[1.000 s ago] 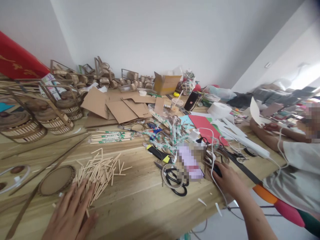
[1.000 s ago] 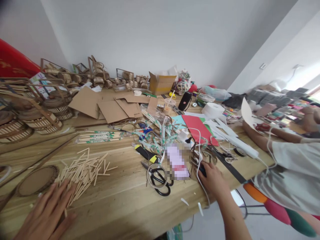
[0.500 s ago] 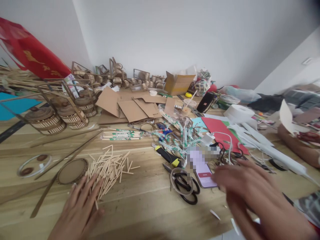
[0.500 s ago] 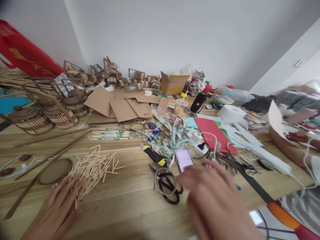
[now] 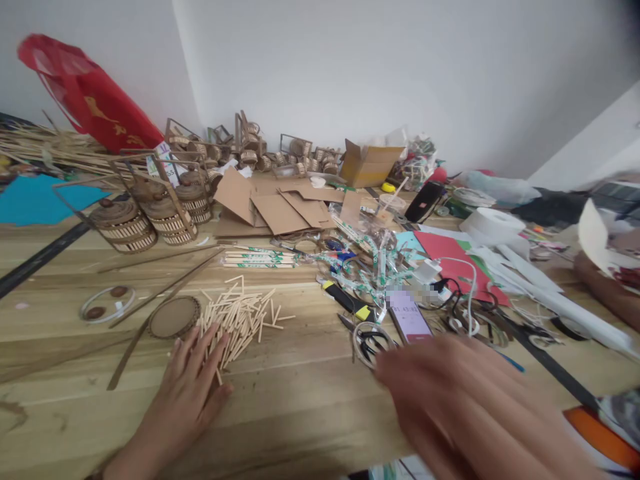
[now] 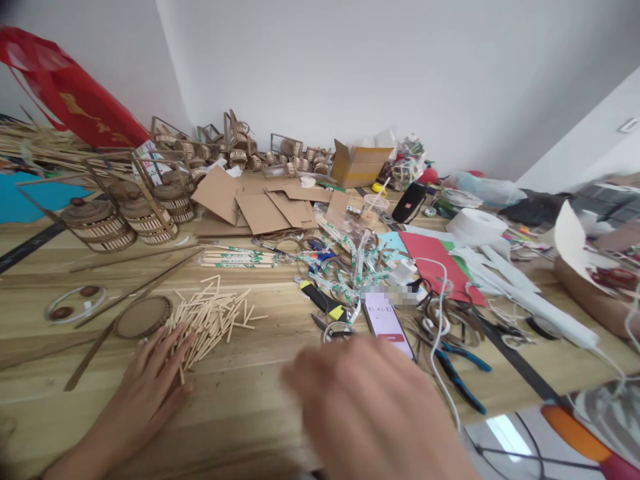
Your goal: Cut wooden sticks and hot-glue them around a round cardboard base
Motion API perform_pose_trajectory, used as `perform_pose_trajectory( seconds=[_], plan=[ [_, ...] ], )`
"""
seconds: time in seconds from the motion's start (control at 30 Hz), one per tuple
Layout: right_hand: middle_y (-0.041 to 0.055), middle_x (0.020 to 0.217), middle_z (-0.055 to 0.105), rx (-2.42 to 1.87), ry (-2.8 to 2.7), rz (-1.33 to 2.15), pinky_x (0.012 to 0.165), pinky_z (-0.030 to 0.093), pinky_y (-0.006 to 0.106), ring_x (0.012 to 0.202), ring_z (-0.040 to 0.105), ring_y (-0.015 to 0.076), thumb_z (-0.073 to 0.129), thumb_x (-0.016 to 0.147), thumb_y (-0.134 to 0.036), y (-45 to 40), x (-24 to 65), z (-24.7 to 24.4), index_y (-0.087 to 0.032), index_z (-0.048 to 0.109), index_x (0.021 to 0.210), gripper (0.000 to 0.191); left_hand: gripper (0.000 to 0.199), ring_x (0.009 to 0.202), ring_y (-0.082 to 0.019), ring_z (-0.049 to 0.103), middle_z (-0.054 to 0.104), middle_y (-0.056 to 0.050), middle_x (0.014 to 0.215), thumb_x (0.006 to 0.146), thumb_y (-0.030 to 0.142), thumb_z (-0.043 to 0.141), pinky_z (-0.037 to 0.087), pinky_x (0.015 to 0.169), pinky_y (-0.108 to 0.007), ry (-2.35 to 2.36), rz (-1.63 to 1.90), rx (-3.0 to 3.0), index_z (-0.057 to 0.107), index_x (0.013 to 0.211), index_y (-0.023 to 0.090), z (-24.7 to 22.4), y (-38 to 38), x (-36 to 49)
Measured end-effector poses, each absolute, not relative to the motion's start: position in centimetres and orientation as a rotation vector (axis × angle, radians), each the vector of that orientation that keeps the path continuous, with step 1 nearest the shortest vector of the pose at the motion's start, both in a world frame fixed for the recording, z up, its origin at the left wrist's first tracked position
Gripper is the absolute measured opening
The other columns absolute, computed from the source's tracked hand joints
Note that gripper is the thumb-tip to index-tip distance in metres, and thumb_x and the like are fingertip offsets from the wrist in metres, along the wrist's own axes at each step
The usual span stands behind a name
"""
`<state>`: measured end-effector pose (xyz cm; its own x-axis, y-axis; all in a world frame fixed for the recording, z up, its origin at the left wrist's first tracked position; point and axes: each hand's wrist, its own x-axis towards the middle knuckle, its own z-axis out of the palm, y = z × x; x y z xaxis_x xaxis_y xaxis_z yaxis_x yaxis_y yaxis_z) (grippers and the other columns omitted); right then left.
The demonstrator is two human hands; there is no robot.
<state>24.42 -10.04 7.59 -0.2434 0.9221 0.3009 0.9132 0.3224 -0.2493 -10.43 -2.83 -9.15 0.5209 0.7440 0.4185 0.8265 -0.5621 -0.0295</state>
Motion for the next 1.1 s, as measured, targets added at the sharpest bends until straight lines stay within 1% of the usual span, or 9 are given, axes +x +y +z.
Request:
perform_pose_trajectory(
  seconds=[0.17,0.23,0.33,0.4,0.47,0.6,0.73,0.93,1.1],
  plan=[
    [0.0095,0.079,0.07,-2.117,-2.279,-0.122,0.064,0.05,0.035,0.077,0.067,0.0268,0.051,0.087,-0.019,-6.8,26.8,1.7,-0.019,0.068,0.084,0.017,0.064,0.141,-0.038,0.021,0.032,-0.016,0.152,0.092,0.042,0.042,0.017,0.112,-0.054,-1.327,-0.572,-2.556,0.024,0.149,0.017,-9.2,-2.8,-10.2],
    [0.0097,0.086,0.07,-2.194,-2.247,-0.035,0.066,0.051,0.033,0.079,0.068,0.0252,0.054,0.087,-0.017,-6.7,27.7,-0.6,-0.018,0.068,0.088,0.014,0.064,0.141,-0.037,0.021,0.033,-0.016,0.151,0.092,0.043,0.041,0.017,0.113,-0.053,-1.318,-0.593,-2.55,0.026,0.149,0.017,-9.2,-2.8,-10.1],
    [0.0097,0.092,0.069,-2.112,-2.207,-0.033,0.072,0.052,0.033,0.083,0.068,0.0234,0.049,0.091,-0.017,-7.3,28.4,-1.9,-0.018,0.068,0.096,0.02,0.063,0.141,-0.036,0.023,0.034,-0.016,0.151,0.092,0.043,0.042,0.018,0.113,-0.052,-1.319,-0.624,-2.538,0.029,0.147,0.015,-9.2,-2.8,-10.1],
    [0.0092,0.092,0.069,-2.047,-2.246,-0.059,0.074,0.052,0.035,0.084,0.067,0.0244,0.05,0.091,-0.018,-7.8,28.4,-1.7,-0.018,0.068,0.096,0.019,0.062,0.14,-0.036,0.024,0.035,-0.016,0.151,0.092,0.042,0.043,0.019,0.113,-0.052,-1.339,-0.637,-2.534,0.032,0.146,0.015,-9.2,-2.9,-10.1],
    [0.0074,0.087,0.069,-1.991,-2.33,-0.061,0.072,0.052,0.036,0.081,0.067,0.0248,0.052,0.09,-0.018,-8.0,28.3,-1.4,-0.02,0.068,0.088,0.016,0.063,0.14,-0.036,0.025,0.035,-0.016,0.151,0.091,0.043,0.044,0.019,0.113,-0.052,-1.352,-0.637,-2.533,0.032,0.146,0.016,-9.3,-3.0,-10.1],
    [0.0038,0.079,0.069,-1.887,-2.487,-0.034,0.065,0.051,0.034,0.077,0.067,0.0239,0.056,0.087,-0.02,-8.1,27.9,-1.2,-0.023,0.065,0.077,0.013,0.065,0.139,-0.036,0.028,0.036,-0.014,0.15,0.089,0.045,0.046,0.019,0.114,-0.05,-1.336,-0.627,-2.528,0.032,0.147,0.017,-9.2,-3.0,-10.1],
    [0.0023,0.07,0.069,-1.843,-2.51,-0.115,0.058,0.048,0.031,0.064,0.067,0.0218,0.058,0.081,-0.016,-8.3,28.0,-0.9,-0.024,0.061,0.07,0.013,0.068,0.139,-0.033,0.029,0.04,-0.012,0.149,0.088,0.048,0.046,0.02,0.115,-0.046,-1.315,-0.623,-2.487,0.03,0.147,0.018,-9.1,-2.9,-10.1],
    [0.0002,0.073,0.068,-1.77,-2.479,0.111,0.052,0.044,0.025,0.06,0.066,0.0165,0.05,0.083,-0.015,-6.8,26.8,4.3,-0.025,0.058,0.079,0.014,0.071,0.137,-0.033,0.031,0.043,-0.013,0.147,0.086,0.048,0.049,0.018,0.115,-0.043,-1.257,-0.602,-2.469,0.031,0.147,0.017,-9.3,-2.7,-10.1],
    [0.0056,0.079,0.069,-1.915,-2.493,-0.219,0.058,0.042,0.027,0.067,0.066,0.0195,0.049,0.087,-0.016,2.2,25.2,5.5,-0.02,0.061,0.08,0.014,0.076,0.138,-0.033,0.029,0.044,-0.012,0.146,0.084,0.051,0.048,0.015,0.115,-0.042,-1.217,-0.562,-2.457,0.025,0.149,0.017,-9.6,-2.6,-10.3]
  ],
)
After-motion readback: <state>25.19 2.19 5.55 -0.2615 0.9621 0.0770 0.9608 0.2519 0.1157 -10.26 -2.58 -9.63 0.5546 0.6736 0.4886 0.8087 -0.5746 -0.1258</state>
